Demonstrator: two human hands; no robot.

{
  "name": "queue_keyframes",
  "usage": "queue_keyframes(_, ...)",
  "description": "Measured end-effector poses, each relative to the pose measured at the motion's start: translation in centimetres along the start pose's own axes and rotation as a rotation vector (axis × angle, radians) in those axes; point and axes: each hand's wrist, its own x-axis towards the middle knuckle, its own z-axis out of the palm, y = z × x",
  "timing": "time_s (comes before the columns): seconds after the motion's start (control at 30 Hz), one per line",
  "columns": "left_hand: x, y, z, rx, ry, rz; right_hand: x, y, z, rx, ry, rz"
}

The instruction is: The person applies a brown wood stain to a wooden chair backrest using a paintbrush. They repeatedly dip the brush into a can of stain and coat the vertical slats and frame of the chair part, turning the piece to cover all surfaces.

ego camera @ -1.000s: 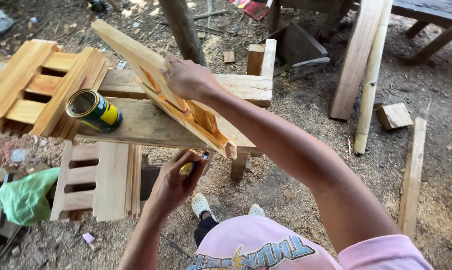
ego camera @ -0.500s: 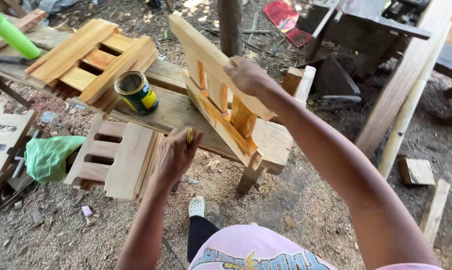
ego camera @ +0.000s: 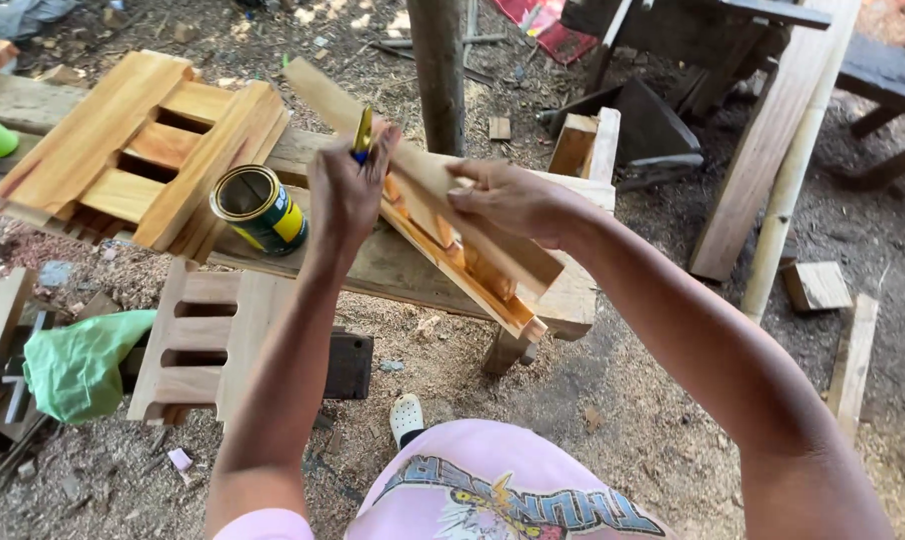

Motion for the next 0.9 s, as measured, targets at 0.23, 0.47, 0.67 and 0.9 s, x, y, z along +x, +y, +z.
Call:
queue_keyframes(0.23,-3.6,2.4,-1.9,0.244,0.091,0.085,-4.5,15.2,0.7,-0.019,0.295,0.131)
queue_keyframes(0.47,-5.0,1.6,-3.1,0.235,0.052,-0.227,-6.5,33.1,10.2,1.229,0.183,0.74)
queue_keyframes(0.67,-7.9,0.4,-5.1,0.316,0.131,-0.157,-1.0,34.5,14.6,1.916,0.265,0.41)
queue_keyframes(0.9,-11.6,-3.5,-6.5,0.174,0.228,-0.175,-0.7,39.5,16.5,1.851,0.282,0.176)
